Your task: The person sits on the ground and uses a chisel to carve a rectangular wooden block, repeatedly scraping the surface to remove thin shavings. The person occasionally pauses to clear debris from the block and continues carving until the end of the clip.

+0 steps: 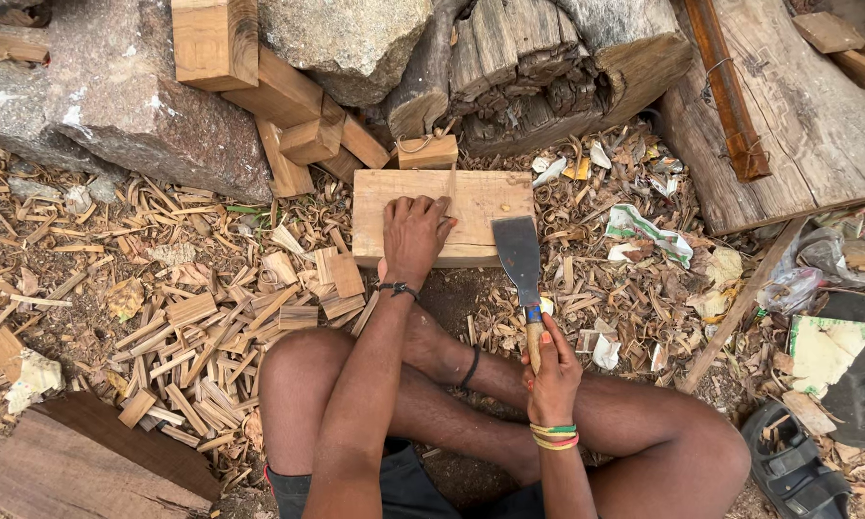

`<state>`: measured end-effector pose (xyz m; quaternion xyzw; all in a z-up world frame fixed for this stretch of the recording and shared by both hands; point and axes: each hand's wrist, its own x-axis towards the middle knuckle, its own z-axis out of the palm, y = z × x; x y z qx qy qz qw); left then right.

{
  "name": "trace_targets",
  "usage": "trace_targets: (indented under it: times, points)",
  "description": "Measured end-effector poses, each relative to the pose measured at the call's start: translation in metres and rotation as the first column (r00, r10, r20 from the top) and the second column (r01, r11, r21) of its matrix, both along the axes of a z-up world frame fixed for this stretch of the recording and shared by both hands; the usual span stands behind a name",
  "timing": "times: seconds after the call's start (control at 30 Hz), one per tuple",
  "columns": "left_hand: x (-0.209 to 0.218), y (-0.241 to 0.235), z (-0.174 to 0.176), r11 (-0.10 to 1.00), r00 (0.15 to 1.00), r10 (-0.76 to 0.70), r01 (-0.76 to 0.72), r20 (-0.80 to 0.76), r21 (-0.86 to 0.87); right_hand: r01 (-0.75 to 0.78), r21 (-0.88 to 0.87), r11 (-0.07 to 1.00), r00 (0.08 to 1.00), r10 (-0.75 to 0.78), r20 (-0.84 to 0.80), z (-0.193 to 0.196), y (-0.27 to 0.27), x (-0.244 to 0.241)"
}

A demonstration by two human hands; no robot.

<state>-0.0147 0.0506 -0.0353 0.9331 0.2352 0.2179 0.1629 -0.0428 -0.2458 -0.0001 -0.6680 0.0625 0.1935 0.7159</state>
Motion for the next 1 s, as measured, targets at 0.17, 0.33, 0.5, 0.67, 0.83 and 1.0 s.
trace_targets:
  times: [0.17, 0.33, 0.5, 0.67, 0.83, 1.0]
  points:
    - [-0.001, -0.001, 0.009, 1.0, 1.0, -0.019, 0.019, 0.021, -0.024, 0.015, -0.011, 1.0, 1.0, -0.015, 0.011, 0.0, 0.002, -0.001]
    - [0.0, 0.001, 0.012, 0.997, 1.0, -0.009, 0.009, 0.003, -0.079, 0.03, -0.036, 0.999, 0.999, -0.03, 0.021, 0.003, 0.005, -0.003]
    - [0.009, 0.004, 0.007, 0.989, 1.0, 0.017, -0.018, -0.007, -0.146, 0.044, 0.014, 0.999, 0.998, -0.044, 0.033, 0.008, 0.015, -0.007]
    - [0.014, -0.001, 0.001, 0.978, 0.913, -0.169, 0.203, 0.372, -0.054, 0.016, 0.082, 0.996, 1.0, -0.017, 0.012, 0.008, 0.024, -0.006]
    - [0.017, -0.056, 0.02, 0.766, 0.798, -0.52, 0.594, 0.306, -0.246, -0.034, 0.11, 0.993, 0.998, 0.04, -0.052, 0.007, 0.037, -0.015]
    - [0.009, -0.065, 0.038, 0.714, 0.775, -0.618, 0.624, 0.133, -0.319, -0.04, 0.107, 0.993, 0.993, 0.051, -0.108, 0.007, 0.046, -0.021]
